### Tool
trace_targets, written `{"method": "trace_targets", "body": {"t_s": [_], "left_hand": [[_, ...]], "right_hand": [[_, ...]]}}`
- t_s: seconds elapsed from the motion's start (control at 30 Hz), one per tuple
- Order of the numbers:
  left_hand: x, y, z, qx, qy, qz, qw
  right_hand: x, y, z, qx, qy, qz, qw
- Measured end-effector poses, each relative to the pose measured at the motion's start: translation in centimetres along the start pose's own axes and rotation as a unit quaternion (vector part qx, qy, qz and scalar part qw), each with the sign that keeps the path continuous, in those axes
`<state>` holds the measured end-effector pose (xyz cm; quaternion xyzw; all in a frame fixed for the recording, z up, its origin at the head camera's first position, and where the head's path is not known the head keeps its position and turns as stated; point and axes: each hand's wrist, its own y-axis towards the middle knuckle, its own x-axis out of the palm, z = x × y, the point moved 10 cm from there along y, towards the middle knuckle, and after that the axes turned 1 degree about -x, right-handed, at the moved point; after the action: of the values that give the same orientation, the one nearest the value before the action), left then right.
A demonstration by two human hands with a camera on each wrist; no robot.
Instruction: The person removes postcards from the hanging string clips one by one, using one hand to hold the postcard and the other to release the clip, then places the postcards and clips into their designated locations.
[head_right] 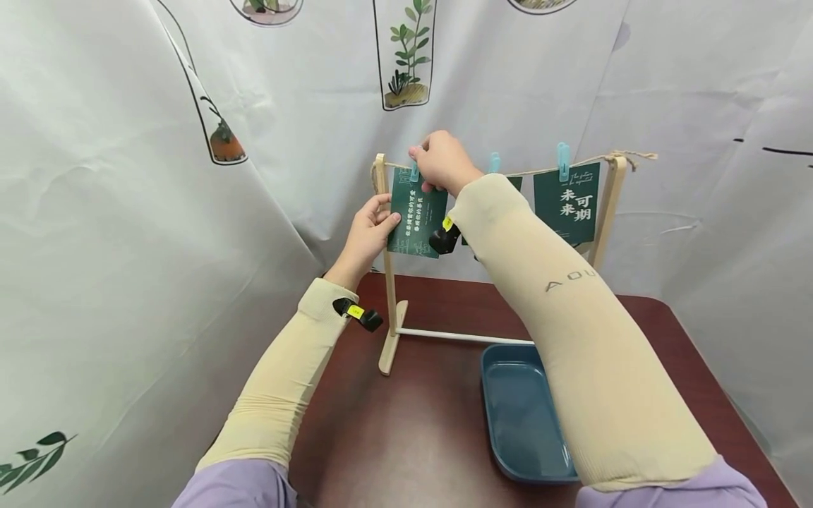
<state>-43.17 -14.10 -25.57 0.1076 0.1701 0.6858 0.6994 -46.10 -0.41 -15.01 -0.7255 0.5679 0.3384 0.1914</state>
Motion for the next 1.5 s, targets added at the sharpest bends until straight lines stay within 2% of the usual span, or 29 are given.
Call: {"method": "trace_targets", "body": {"t_s": [0.1, 0.57, 0.8, 1.1, 1.23, 1.5], "left_hand": [[-0.1, 0.0, -0.1, -0.004, -0.001, 0.004, 1.0], [0.5, -0.2, 0.4, -0.003, 0.013, -0.01, 0.9999], [0.6, -0.6, -0.1, -0.014, 0.01, -0.016, 0.9997], [0.5, -1.1, 0.0, -0.011, 0.011, -0.022, 0.9996], [0.5, -1.2, 0.0, -0.008, 0.01, -0.023, 0.9997], [0.5, -1.8, 0.2, -0.005, 0.014, -0.023, 0.9996]], "right_hand": [[-0.1, -0.1, 0.0, 0.002, 0.028, 0.007, 1.0], [-1.7, -0.3, -0.8, -0.021, 0.057, 0.069, 0.996], [-2.9, -0.6, -1.4, -0.03, 0.081, 0.107, 0.991], [-3.0, -1.1, -1.6, -0.039, 0.161, 0.091, 0.982], [-3.1, -1.4, -1.3, -0.06, 0.174, 0.097, 0.978], [-3.4, -3.0, -0.8, -0.139, 0.141, 0.135, 0.971]]}}
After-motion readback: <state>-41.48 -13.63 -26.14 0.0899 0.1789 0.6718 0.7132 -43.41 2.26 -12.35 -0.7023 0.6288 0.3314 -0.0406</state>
